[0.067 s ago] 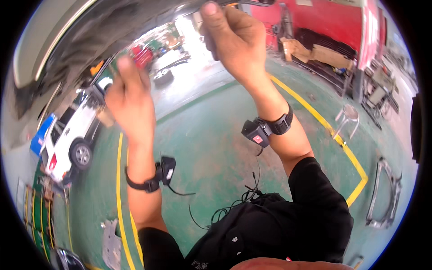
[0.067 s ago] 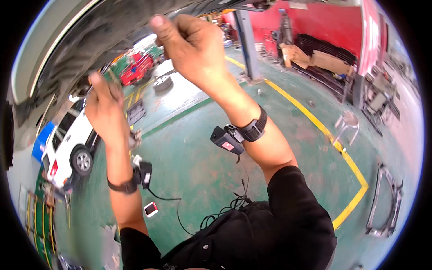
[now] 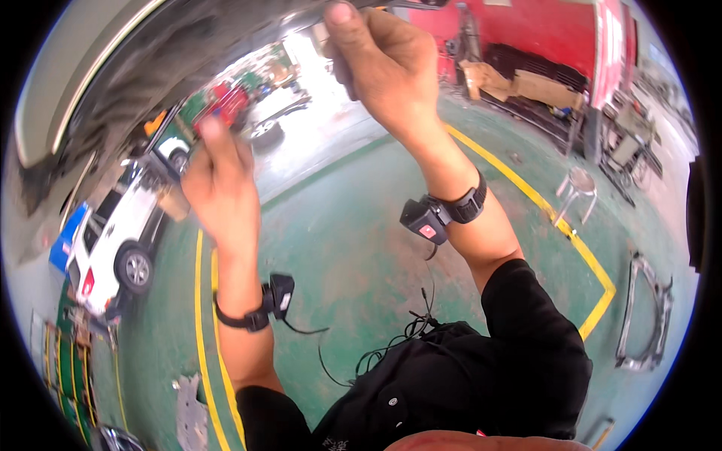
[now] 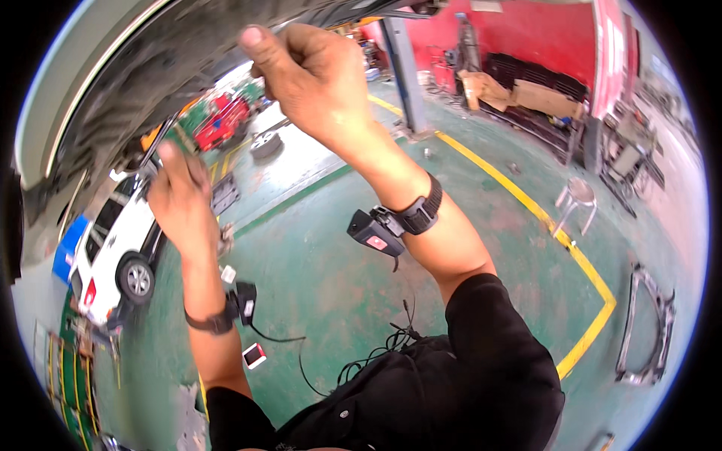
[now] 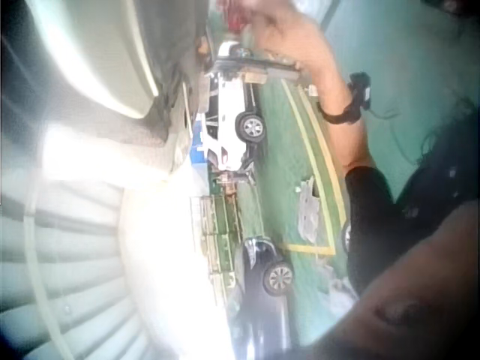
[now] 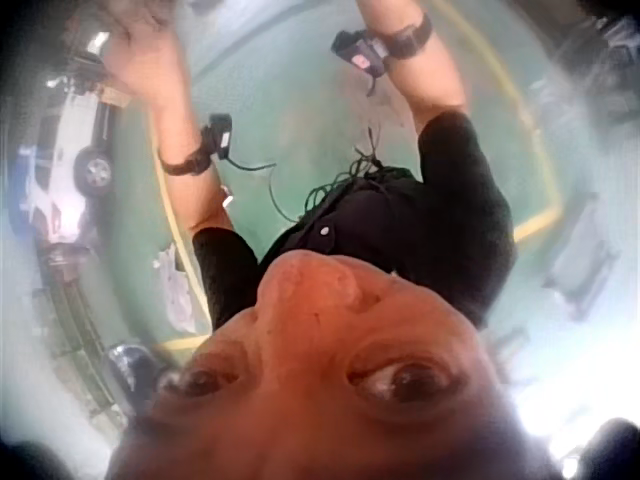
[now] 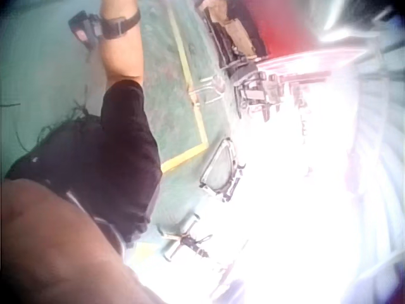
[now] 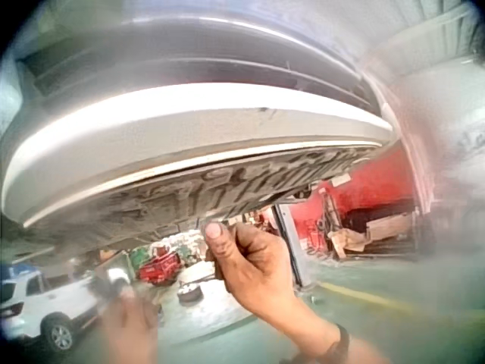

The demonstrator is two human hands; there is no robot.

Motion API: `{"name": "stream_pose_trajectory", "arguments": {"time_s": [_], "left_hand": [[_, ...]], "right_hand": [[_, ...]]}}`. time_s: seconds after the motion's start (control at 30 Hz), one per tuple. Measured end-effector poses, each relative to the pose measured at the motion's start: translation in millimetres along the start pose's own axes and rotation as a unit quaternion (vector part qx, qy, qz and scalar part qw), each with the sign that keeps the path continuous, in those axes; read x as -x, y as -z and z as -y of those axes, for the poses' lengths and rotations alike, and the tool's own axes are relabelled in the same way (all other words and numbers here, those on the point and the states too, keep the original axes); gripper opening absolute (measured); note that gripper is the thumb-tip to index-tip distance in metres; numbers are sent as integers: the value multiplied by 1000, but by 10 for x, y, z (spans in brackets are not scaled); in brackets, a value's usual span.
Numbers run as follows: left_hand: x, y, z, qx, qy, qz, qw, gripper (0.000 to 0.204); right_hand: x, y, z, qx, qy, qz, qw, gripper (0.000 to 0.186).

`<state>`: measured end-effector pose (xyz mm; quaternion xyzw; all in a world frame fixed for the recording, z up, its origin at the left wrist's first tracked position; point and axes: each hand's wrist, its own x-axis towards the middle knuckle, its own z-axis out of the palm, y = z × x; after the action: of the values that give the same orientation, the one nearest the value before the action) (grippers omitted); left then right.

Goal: The person handles small black clips and screws from a box, inserts a clip into the underside of a car's front bumper, presses it into place, and then works on a brake assembly by hand.

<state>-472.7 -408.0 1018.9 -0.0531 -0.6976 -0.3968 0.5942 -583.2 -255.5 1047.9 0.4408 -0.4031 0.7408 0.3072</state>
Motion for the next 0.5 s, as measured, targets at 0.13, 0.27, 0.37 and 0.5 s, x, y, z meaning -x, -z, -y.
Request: {"name": "stream_pose_trajectory", "arguments": {"time_s": [0.13, 0.27, 0.37, 0.5], "left_hand": [[588, 28, 402, 46, 110, 51, 992, 55], [867, 226, 779, 78, 200, 65, 974, 53], [1092, 217, 900, 122, 302, 59, 944, 51], [1291, 143, 1034, 150, 437, 47, 885, 49]], "right_hand": [[-289, 244, 148, 63, 23, -50, 996, 48], [-613, 35, 55, 68, 63, -93, 991, 45], [-482, 98, 47, 60, 24, -59, 996, 47], [-705, 225, -30, 74, -3, -80, 994, 53]]}}
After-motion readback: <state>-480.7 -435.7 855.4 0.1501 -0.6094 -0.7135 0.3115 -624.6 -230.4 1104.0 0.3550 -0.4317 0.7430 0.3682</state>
